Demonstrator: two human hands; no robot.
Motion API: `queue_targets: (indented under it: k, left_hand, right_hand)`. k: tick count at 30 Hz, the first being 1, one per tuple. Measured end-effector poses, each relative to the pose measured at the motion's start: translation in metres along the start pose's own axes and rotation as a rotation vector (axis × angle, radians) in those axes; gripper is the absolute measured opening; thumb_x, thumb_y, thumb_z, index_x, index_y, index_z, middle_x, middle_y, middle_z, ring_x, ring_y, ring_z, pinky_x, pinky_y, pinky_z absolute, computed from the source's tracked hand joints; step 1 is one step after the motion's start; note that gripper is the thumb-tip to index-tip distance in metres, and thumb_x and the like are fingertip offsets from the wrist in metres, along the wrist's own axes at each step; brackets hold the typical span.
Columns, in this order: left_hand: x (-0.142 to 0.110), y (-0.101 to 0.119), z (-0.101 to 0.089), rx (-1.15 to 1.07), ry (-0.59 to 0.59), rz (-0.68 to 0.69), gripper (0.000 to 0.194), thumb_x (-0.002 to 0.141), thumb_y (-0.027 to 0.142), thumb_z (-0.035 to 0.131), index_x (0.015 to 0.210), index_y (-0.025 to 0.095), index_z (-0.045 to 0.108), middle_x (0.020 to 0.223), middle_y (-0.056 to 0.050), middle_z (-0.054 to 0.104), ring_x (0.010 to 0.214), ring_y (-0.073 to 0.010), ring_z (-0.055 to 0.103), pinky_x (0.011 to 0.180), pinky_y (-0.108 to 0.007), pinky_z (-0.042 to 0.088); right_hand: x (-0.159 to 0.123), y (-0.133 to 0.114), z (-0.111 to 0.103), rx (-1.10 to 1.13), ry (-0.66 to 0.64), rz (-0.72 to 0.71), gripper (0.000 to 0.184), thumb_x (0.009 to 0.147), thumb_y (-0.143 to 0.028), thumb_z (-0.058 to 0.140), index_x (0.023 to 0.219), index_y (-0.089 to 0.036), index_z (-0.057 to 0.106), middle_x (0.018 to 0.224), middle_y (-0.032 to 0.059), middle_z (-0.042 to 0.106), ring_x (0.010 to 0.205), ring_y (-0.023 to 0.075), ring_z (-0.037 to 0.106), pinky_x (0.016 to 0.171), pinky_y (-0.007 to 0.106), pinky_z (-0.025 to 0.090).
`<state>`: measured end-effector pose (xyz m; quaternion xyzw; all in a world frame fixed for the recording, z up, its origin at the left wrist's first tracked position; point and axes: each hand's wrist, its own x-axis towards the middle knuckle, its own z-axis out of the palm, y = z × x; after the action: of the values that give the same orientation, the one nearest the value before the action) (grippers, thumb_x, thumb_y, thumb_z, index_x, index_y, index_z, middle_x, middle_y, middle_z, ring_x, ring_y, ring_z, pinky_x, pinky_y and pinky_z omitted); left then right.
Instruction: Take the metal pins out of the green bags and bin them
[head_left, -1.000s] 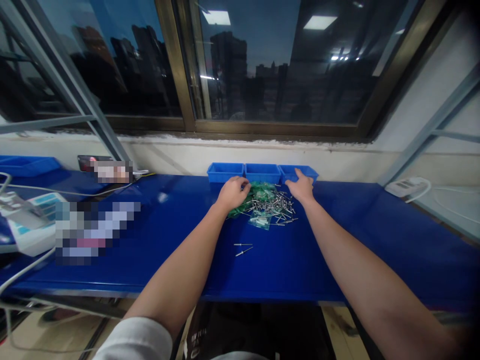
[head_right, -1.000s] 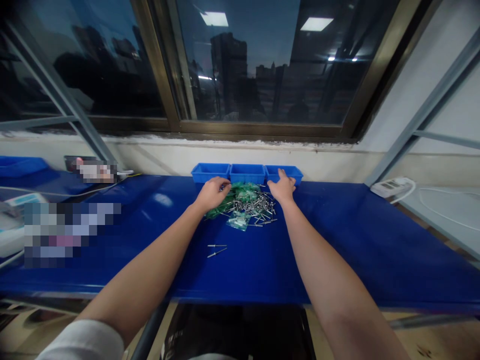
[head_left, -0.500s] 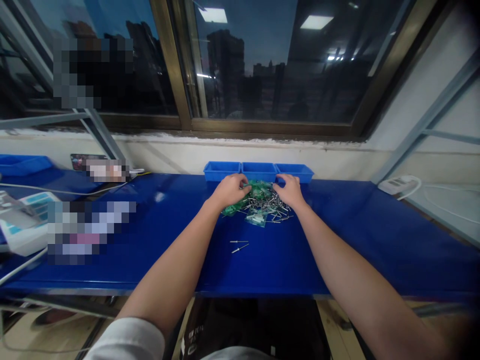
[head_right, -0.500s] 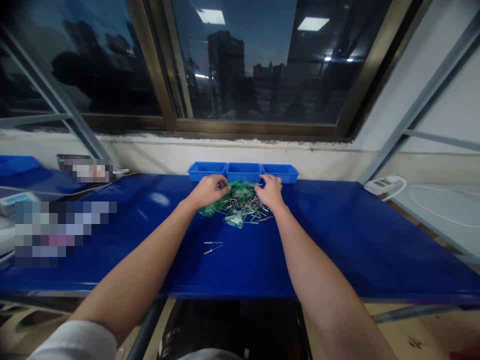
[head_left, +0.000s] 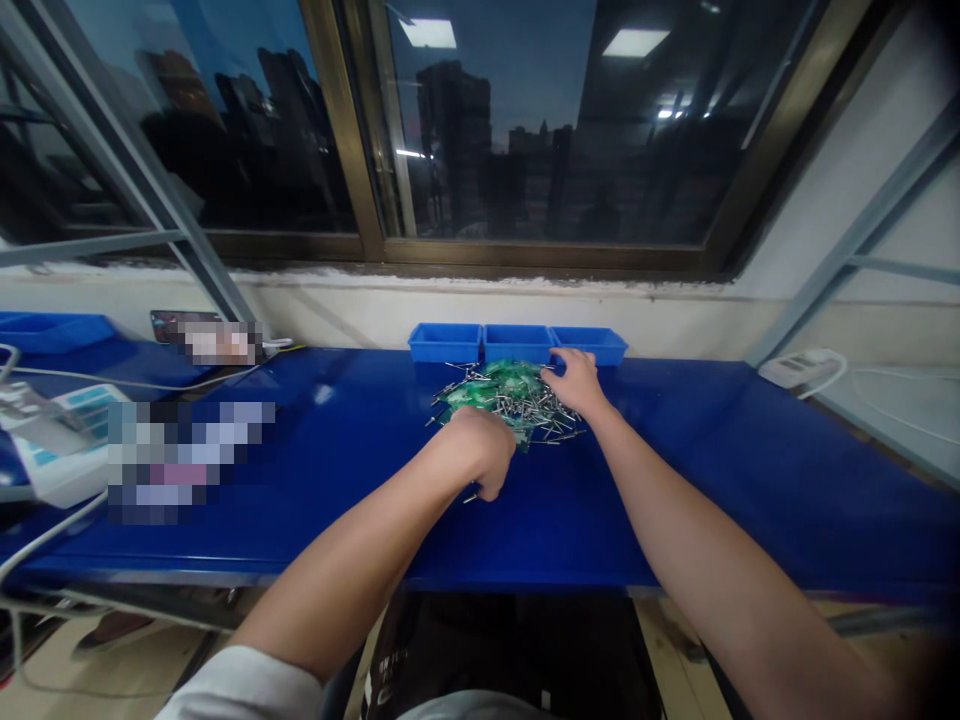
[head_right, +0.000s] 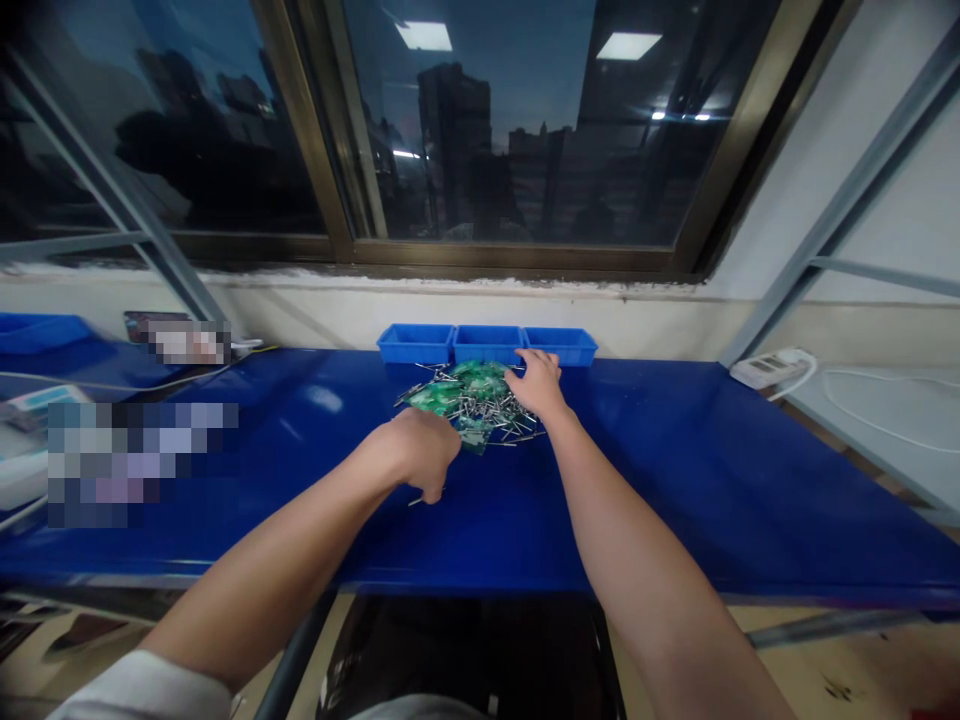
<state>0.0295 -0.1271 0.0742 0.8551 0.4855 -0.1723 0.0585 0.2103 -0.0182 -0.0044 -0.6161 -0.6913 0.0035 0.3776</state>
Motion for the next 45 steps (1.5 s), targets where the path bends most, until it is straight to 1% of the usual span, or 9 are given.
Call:
queue_targets:
  k: [3, 7, 12, 15, 19, 23, 31, 38, 45]
  left_hand:
    - [0.003, 0.004, 0.002, 0.054, -0.023, -0.014, 0.029, 0.031, 0.017, 0.084, 0.039, 0.018, 0.056, 0.044, -0.004, 0.050, 0.062, -0.0281, 0.060, 0.065, -0.042, 0.051]
    - [-0.002, 0.006, -0.001, 0.081, -0.062, 0.019, 0.028, 0.036, 0.013, 0.080, 0.037, 0.018, 0.052, 0.042, -0.003, 0.049, 0.059, -0.0266, 0.060, 0.062, -0.040, 0.051]
    - [-0.010, -0.014, -0.009, -0.057, -0.033, 0.100, 0.026, 0.045, 0.024, 0.077, 0.038, 0.018, 0.053, 0.040, -0.001, 0.047, 0.055, -0.0214, 0.058, 0.057, -0.032, 0.048]
    - [-0.018, -0.035, -0.013, -0.129, 0.006, 0.165, 0.016, 0.052, 0.029, 0.075, 0.061, 0.018, 0.067, 0.058, -0.002, 0.061, 0.061, -0.0183, 0.059, 0.059, -0.026, 0.046]
    - [-0.035, -0.051, -0.006, -0.128, -0.057, 0.154, 0.050, 0.053, 0.037, 0.078, 0.099, 0.020, 0.067, 0.094, -0.007, 0.068, 0.079, -0.0213, 0.061, 0.061, -0.024, 0.043]
    - [-0.043, -0.049, 0.013, -0.168, -0.014, 0.191, 0.069, 0.054, 0.051, 0.077, 0.113, 0.020, 0.060, 0.107, -0.008, 0.064, 0.093, -0.0237, 0.059, 0.067, -0.024, 0.042]
    - [-0.032, -0.038, 0.031, -0.182, -0.084, 0.254, 0.006, 0.077, 0.020, 0.061, 0.078, 0.017, 0.065, 0.078, -0.006, 0.068, 0.079, -0.0204, 0.062, 0.063, -0.025, 0.041]
    - [-0.047, -0.027, 0.033, 0.042, 0.004, 0.307, 0.028, 0.072, 0.003, 0.049, 0.092, 0.013, 0.065, 0.102, -0.015, 0.064, 0.088, -0.0226, 0.061, 0.072, -0.028, 0.043]
    - [-0.047, -0.036, 0.042, 0.013, 0.070, 0.388, 0.025, 0.071, 0.003, 0.045, 0.089, 0.013, 0.059, 0.100, -0.014, 0.062, 0.090, -0.0228, 0.059, 0.078, -0.030, 0.043]
  right_hand:
    - [0.001, 0.001, 0.001, -0.014, -0.009, -0.002, 0.047, 0.074, -0.037, 0.056, 0.117, -0.019, 0.060, 0.121, 0.0098, 0.059, 0.114, 0.0318, 0.044, 0.092, 0.046, 0.037]
    - [0.001, 0.002, 0.002, -0.031, -0.029, 0.002, 0.049, 0.073, -0.039, 0.057, 0.118, -0.019, 0.060, 0.121, 0.0102, 0.059, 0.113, 0.0323, 0.044, 0.092, 0.046, 0.037]
    - [0.001, 0.002, 0.001, -0.032, -0.029, 0.009, 0.048, 0.074, -0.040, 0.057, 0.117, -0.020, 0.060, 0.120, 0.0101, 0.059, 0.113, 0.0330, 0.044, 0.091, 0.047, 0.037]
    - [0.001, 0.003, 0.000, -0.032, -0.031, 0.023, 0.048, 0.074, -0.040, 0.057, 0.118, -0.021, 0.060, 0.120, 0.0103, 0.059, 0.113, 0.0329, 0.043, 0.091, 0.046, 0.037]
    - [0.001, 0.003, -0.001, -0.030, -0.042, 0.046, 0.049, 0.074, -0.041, 0.057, 0.118, -0.020, 0.060, 0.120, 0.0106, 0.059, 0.114, 0.0331, 0.043, 0.091, 0.046, 0.037]
    - [0.001, 0.004, 0.000, -0.042, -0.050, 0.059, 0.048, 0.074, -0.041, 0.057, 0.118, -0.020, 0.060, 0.120, 0.0110, 0.059, 0.113, 0.0338, 0.043, 0.091, 0.046, 0.037]
    - [0.002, 0.005, 0.001, -0.054, -0.037, 0.056, 0.049, 0.074, -0.042, 0.057, 0.118, -0.021, 0.060, 0.120, 0.0100, 0.059, 0.112, 0.0340, 0.043, 0.089, 0.047, 0.038]
    - [0.001, 0.004, 0.001, -0.055, -0.054, 0.050, 0.050, 0.074, -0.042, 0.057, 0.119, -0.021, 0.059, 0.121, 0.0107, 0.058, 0.113, 0.0344, 0.043, 0.089, 0.047, 0.038]
    - [0.001, 0.003, 0.002, -0.066, -0.055, 0.053, 0.051, 0.074, -0.044, 0.057, 0.120, -0.021, 0.059, 0.123, 0.0102, 0.057, 0.114, 0.0345, 0.042, 0.090, 0.047, 0.038]
